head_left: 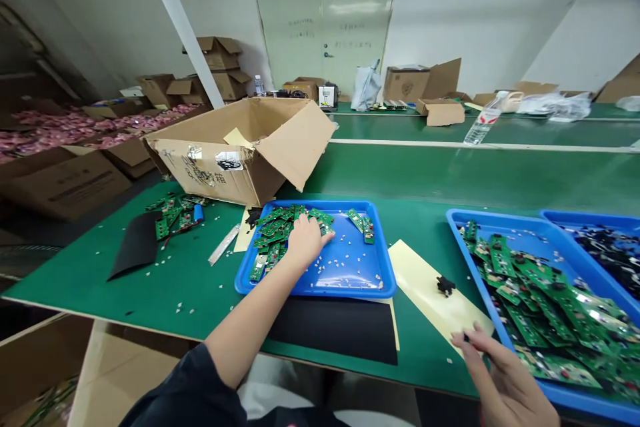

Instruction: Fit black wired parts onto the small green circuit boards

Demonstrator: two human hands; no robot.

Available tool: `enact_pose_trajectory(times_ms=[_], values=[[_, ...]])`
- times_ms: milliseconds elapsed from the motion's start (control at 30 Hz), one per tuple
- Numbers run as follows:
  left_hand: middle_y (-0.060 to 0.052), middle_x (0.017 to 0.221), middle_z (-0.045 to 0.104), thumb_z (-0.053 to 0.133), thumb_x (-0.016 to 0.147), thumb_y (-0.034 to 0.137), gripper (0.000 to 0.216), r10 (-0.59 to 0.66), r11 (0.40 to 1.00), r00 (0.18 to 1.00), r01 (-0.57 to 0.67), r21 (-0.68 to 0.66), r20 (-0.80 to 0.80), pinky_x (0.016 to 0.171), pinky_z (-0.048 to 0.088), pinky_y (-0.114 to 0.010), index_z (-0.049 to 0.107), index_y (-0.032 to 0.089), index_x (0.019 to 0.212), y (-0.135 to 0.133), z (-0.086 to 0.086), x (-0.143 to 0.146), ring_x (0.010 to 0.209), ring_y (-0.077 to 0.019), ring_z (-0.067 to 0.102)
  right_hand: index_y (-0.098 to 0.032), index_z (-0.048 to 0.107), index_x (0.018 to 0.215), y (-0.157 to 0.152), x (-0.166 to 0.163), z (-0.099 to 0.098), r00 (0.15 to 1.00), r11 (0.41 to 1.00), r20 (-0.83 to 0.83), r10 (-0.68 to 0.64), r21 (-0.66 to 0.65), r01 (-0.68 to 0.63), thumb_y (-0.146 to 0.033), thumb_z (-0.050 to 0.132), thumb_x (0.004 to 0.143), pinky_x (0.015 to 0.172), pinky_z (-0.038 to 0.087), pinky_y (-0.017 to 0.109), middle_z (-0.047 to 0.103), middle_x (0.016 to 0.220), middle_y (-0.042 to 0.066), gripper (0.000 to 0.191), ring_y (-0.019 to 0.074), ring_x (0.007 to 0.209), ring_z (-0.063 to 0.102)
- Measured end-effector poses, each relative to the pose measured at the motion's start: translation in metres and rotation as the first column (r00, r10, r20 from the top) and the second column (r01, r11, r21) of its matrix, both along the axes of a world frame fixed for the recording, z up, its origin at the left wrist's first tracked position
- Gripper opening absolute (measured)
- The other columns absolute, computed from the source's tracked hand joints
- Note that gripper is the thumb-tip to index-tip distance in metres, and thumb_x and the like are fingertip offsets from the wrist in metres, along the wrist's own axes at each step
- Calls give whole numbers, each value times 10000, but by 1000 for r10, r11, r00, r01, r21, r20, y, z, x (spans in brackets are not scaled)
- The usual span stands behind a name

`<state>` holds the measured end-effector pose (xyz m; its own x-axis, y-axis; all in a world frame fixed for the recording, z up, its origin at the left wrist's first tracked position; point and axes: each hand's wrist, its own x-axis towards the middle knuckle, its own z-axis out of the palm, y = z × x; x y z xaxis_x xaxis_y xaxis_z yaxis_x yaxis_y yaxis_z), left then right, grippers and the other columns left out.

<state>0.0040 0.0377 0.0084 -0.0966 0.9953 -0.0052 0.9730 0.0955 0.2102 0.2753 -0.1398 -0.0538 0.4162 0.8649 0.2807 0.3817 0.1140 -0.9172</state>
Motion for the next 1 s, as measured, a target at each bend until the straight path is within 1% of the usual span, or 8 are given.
enact_pose_trajectory(times_ms=[133,300,433,500,600,733,800,1000], values=[[-199,1156,501,638,778,423,432,-1,1000,994,3,-15,107,931,404,-412,553,97,1048,7,-5,-8,1113,-338,520,-210,674,864,32,-27,17,961,958,164,223,143,-247,-315,614,818,1095,300,574,711,1040,76,129,291,1082,627],[-143,1110,509,787,617,285,472,-64,997,949,47,64,308,956,377,-406,520,140,978,10,-8,-12,1139,-339,488,-236,666,840,59,-58,38,924,940,290,249,155,-303,-283,545,859,1091,184,659,719,982,75,132,310,1210,530],[1,751,537,733,655,171,385,-107,994,844,74,82,526,764,470,-338,483,176,947,9,-14,-22,779,-215,600,-235,649,837,85,-75,53,910,934,362,200,209,-289,-264,525,870,1084,96,687,722,859,60,131,303,1236,502],[61,626,468,696,706,210,357,-104,994,765,70,79,636,626,479,-294,463,177,975,6,-15,-26,589,-156,558,-239,638,848,102,-83,59,909,919,373,187,260,-295,-245,527,868,1087,80,684,718,794,42,113,288,1237,500],[62,673,479,674,737,290,460,-93,995,614,41,87,784,537,483,-251,423,172,1104,0,-12,-29,529,-106,534,-245,619,867,128,-97,62,912,895,352,212,305,-326,-230,526,867,1089,109,669,707,730,18,94,268,1168,556],[23,823,540,768,612,292,523,-23,998,123,-52,30,992,522,499,-219,504,177,1048,-11,-4,-23,541,-57,530,-246,616,922,150,-118,56,901,883,306,307,261,-390,-260,513,874,1087,184,636,698,758,22,115,254,1060,614],[31,798,547,800,555,270,485,15,998,-36,-62,-18,999,525,503,-213,525,168,942,-15,0,-20,551,-57,532,-248,617,939,153,-124,51,889,880,301,346,226,-419,-275,509,876,1093,211,605,701,813,31,128,245,1033,623],[-5,953,605,775,558,153,572,-34,999,-111,3,34,993,685,507,-218,546,202,1080,-22,4,-14,749,-96,581,-243,610,991,147,-126,41,892,893,229,390,142,-427,-273,506,876,1095,292,512,688,877,25,158,193,873,648]])
